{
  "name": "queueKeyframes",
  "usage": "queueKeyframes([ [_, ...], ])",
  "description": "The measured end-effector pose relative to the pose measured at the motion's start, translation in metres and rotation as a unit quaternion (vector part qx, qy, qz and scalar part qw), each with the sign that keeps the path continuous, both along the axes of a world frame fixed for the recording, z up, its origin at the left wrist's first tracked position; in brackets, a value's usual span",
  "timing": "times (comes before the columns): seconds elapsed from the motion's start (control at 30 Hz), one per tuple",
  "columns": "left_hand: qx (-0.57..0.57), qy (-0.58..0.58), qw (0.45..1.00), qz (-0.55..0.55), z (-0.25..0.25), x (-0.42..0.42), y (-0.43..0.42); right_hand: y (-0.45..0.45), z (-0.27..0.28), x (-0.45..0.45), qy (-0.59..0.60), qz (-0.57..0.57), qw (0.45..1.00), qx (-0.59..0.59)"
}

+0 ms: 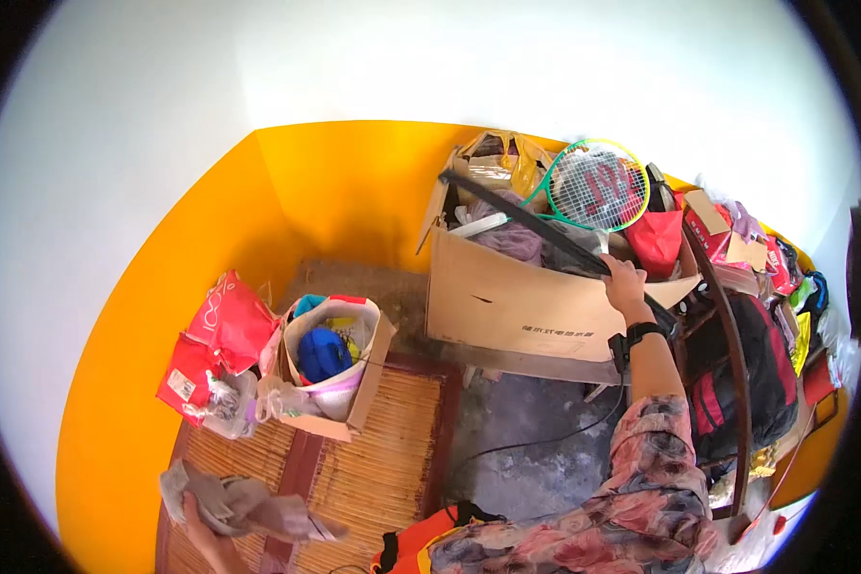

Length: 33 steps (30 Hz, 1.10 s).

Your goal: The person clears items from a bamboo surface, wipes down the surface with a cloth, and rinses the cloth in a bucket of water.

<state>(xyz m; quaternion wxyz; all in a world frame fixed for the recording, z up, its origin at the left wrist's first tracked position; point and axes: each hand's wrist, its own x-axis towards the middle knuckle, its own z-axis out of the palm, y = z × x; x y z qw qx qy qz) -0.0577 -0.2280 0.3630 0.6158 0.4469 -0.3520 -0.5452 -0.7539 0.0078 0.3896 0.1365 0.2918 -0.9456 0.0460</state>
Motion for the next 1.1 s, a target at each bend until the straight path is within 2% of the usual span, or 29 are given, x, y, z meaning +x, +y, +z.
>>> queueKeyframes([
  [0.07,0.072,0.066,0.993,-0.058,0.001,-0.007,0.006,0.0,-0.013,-0.025,-0.006,-0.017,1.0,0.017],
  [0.13,0.079,0.026,0.995,-0.05,-0.003,-0.015,0.006,-0.003,-0.026,-0.043,-0.042,-0.069,0.997,0.004],
  [0.23,0.051,-0.061,0.997,-0.024,-0.013,-0.029,0.0,-0.01,-0.046,-0.07,-0.015,-0.221,0.973,0.059],
  [0.4,0.034,-0.121,0.992,-0.003,-0.031,-0.035,-0.001,-0.016,-0.042,-0.094,-0.025,-0.23,0.971,0.065],
  [0.47,0.059,-0.113,0.992,-0.017,-0.034,-0.044,-0.002,-0.02,-0.043,-0.103,0.071,-0.243,0.965,0.061],
  [0.5,0.084,-0.103,0.991,-0.026,-0.033,-0.051,-0.002,-0.025,-0.05,-0.112,0.073,-0.252,0.964,0.051],
  [0.53,0.089,-0.107,0.99,-0.029,-0.031,-0.058,0.001,-0.026,-0.06,-0.123,0.056,-0.238,0.97,0.006],
  [0.6,0.174,-0.067,0.982,-0.029,-0.022,-0.082,0.011,-0.027,-0.069,-0.122,0.079,-0.218,0.972,-0.028],
  [0.63,0.179,-0.068,0.981,-0.027,-0.018,-0.093,0.013,-0.024,-0.071,-0.118,0.078,-0.216,0.973,-0.023],
  [0.7,0.197,-0.052,0.978,-0.037,-0.017,-0.106,0.019,-0.008,-0.073,-0.111,0.094,-0.139,0.984,-0.053],
  [0.73,0.203,-0.05,0.978,-0.024,-0.026,-0.102,0.019,-0.001,-0.08,-0.124,0.095,-0.142,0.985,-0.038],
  [0.8,0.174,-0.064,0.979,-0.084,-0.047,-0.084,0.015,0.01,-0.085,-0.139,0.076,-0.096,0.992,-0.007],
  [0.83,0.178,-0.062,0.98,-0.068,-0.048,-0.085,0.021,0.016,-0.085,-0.145,0.068,-0.072,0.995,0.004],
  [0.9,0.113,0.017,0.989,-0.096,-0.043,-0.098,0.028,0.029,-0.079,-0.154,0.061,-0.051,0.996,0.028],
  [0.93,0.125,0.007,0.989,-0.083,-0.036,-0.104,0.032,0.024,-0.071,-0.147,0.058,-0.04,0.997,0.044],
  [0.97,0.14,-0.003,0.989,-0.056,-0.029,-0.106,0.036,0.002,-0.04,-0.112,0.034,-0.072,0.996,0.045],
  [1.03,0.138,0.013,0.99,-0.037,-0.037,-0.097,0.045,-0.026,-0.021,-0.084,0.054,-0.003,0.99,-0.129],
  [1.07,0.192,0.047,0.98,-0.025,-0.037,-0.095,0.05,-0.029,-0.046,-0.094,0.18,0.019,0.979,-0.092],
  [1.1,0.19,0.05,0.98,-0.03,-0.041,-0.094,0.054,-0.046,-0.071,-0.092,0.012,0.165,0.957,-0.24],
])
